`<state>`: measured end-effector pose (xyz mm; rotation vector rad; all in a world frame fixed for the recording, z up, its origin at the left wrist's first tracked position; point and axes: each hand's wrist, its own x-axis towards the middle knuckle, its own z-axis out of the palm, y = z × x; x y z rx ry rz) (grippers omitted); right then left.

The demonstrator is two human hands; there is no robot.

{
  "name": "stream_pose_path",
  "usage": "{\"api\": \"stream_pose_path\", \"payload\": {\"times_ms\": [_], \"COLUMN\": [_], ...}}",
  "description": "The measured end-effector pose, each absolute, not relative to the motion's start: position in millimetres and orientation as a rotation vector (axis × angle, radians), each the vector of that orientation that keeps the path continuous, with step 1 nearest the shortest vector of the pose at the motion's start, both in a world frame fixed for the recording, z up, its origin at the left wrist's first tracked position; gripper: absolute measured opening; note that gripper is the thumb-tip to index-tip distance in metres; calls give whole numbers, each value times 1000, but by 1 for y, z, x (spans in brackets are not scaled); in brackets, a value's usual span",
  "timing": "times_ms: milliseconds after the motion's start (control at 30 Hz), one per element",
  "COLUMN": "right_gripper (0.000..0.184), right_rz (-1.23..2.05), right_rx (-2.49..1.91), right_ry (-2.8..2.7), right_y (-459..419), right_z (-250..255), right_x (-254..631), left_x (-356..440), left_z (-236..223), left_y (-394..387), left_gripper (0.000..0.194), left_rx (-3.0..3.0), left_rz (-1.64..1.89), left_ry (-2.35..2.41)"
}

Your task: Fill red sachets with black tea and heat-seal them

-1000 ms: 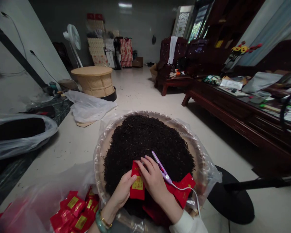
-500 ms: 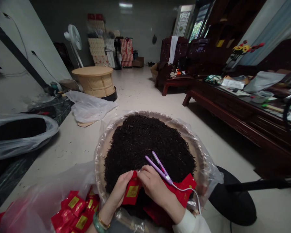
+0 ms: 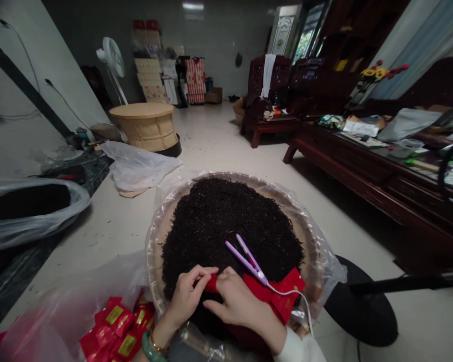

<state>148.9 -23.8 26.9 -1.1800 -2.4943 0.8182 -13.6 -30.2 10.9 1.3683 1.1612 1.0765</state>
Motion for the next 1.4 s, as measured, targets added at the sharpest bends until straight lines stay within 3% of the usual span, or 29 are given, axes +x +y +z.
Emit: {"api": "stream_pose_path", "payload": {"times_ms": [300, 433, 500, 667, 1033, 1133, 1267, 1400], "right_gripper": [46, 58, 58, 45, 52, 54, 59, 43], "right_rz": [1293, 1647, 1815, 1941, 1978, 1893, 1381, 885], "right_rx": [-1207, -1079, -1027, -965, -976, -1043, -1289, -1394], "right_ry": [-2221, -1746, -1551, -1317, -1287, -1308, -1408, -1724], "right_y": [-8, 0, -1, -7, -12, -11, -4, -2], "right_z": [22, 19, 13, -3, -7, -6, -14, -45], "right_x": [148, 148, 145, 136, 135, 143, 161, 180], "left_x": [-25, -28, -28, -30, -30, -30, -36, -44], "left_z": [-2, -15, -23, -35, -38, -40, -45, -50], "left_y": [-19, -26, -30, -33, -34, -34, -31, -27], "left_gripper": [24, 59, 66, 63, 52, 50, 44, 35], "left_rx": [1907, 2346, 2478, 2559, 2435, 2314, 2089, 1960], "left_rz": [1174, 1070, 1024, 975, 1064, 1102, 1209, 1294], "left_ry": [1221, 1227, 1292, 1380, 1380, 1402, 1531, 1636]}}
